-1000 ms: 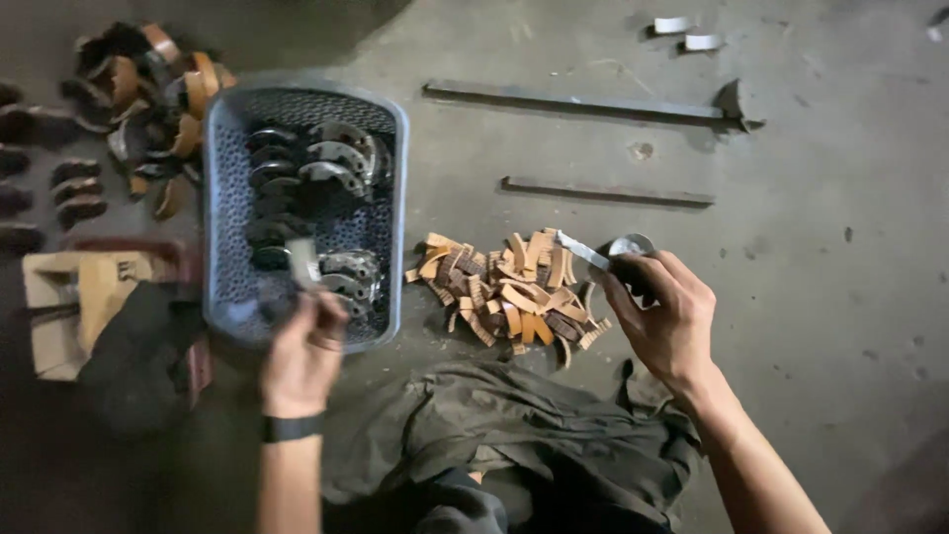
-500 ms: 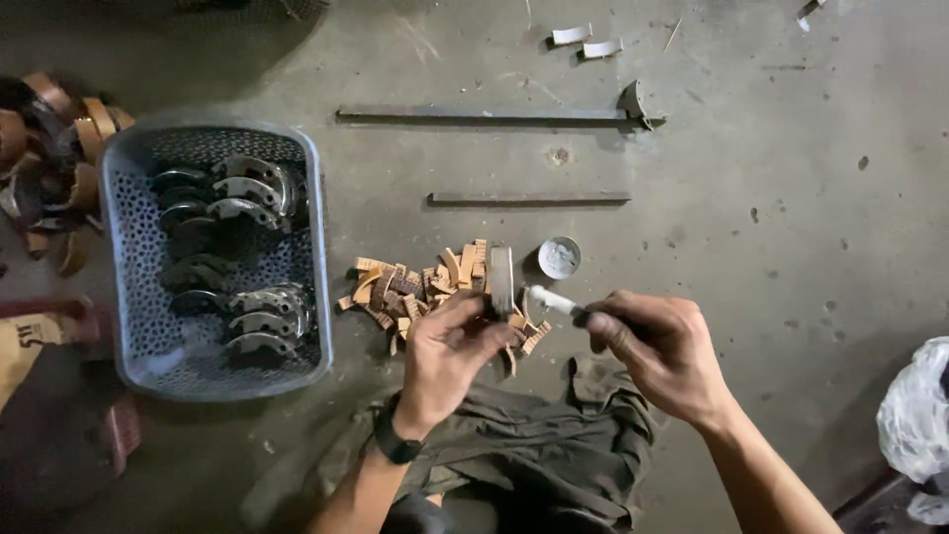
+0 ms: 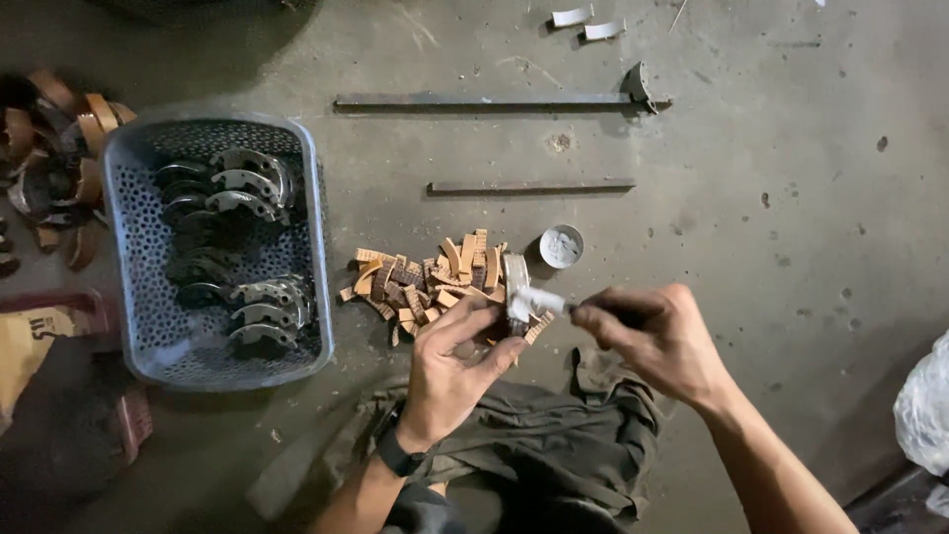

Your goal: Applying white adhesive paste to metal brake shoe parts using a small spatula.

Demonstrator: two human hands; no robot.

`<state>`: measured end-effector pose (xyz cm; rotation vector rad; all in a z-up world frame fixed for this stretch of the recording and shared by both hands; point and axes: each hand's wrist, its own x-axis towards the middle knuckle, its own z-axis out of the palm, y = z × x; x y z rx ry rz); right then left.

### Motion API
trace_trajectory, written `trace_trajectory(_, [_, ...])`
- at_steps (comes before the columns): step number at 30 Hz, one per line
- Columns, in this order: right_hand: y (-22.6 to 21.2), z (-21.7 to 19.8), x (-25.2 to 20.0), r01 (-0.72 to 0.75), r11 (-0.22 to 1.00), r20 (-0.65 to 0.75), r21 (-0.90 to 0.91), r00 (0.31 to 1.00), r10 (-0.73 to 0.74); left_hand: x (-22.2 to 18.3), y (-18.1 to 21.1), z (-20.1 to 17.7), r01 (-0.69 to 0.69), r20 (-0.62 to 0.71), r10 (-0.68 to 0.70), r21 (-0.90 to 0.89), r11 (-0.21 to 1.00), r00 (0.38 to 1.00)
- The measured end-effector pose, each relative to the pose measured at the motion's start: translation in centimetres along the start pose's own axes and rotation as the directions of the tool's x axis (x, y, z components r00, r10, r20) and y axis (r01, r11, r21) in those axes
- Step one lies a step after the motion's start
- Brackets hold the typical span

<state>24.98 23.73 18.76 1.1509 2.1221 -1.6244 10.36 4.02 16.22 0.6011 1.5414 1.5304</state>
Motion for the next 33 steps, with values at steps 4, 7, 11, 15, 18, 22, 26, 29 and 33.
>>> trace_trajectory(4, [0.0,-0.3,-0.9,0.138,0.975,-0.097,-0.176,0.983,-0.157,-0.3,-0.2,-0.2,-0.029,-0.018,0.030,0.020,0.999,0.999])
trace_trajectory(7, [-0.5,0.5,-2.4,0.370,0.903,-0.140,-0.218,0.904,-0.404,-0.1,-0.3,-0.2,-0.054,-0.025,0.054,0.004,0.999,0.998])
trace_trajectory(11, [-1.5,0.8,-2.7,0.404,0.872,-0.122,-0.275,0.886,-0.448,-0.4,-1.0,0.2,-0.012,-0.010,0.011,-0.123,0.992,1.000])
trace_trajectory(15, [-1.4,1.1,-2.2,0.372,0.890,-0.099,-0.264,0.907,-0.409,-0.5,-0.8,0.2,-0.169,-0.035,0.177,0.161,0.972,0.984])
trace_trajectory(18, [-1.2,1.2,-2.0,0.358,0.900,-0.118,-0.251,0.911,-0.395,-0.8,-0.9,-0.1,-0.170,-0.027,0.184,0.272,0.947,0.983])
trace_trajectory(22, [-1.5,0.7,-1.4,0.109,0.980,-0.134,-0.164,0.982,-0.131,-0.9,-0.6,-0.3,-0.193,0.017,0.199,0.326,0.925,0.980])
trace_trajectory(26, [-0.1,0.0,-0.8,0.059,0.994,-0.107,-0.096,0.992,-0.070,-1.2,-1.3,-0.6,-0.251,0.077,0.239,0.347,0.904,0.968])
trace_trajectory(29, [1.0,-0.6,-0.4,-0.087,0.995,-0.020,0.038,0.996,0.088,-1.5,-2.1,-0.8,-0.230,0.124,0.201,0.307,0.923,0.972])
trace_trajectory(33, [2.0,-1.1,0.2,-0.209,0.975,0.054,0.078,0.977,0.205,-1.7,-2.5,-1.1,-0.243,0.178,0.200,0.269,0.932,0.963])
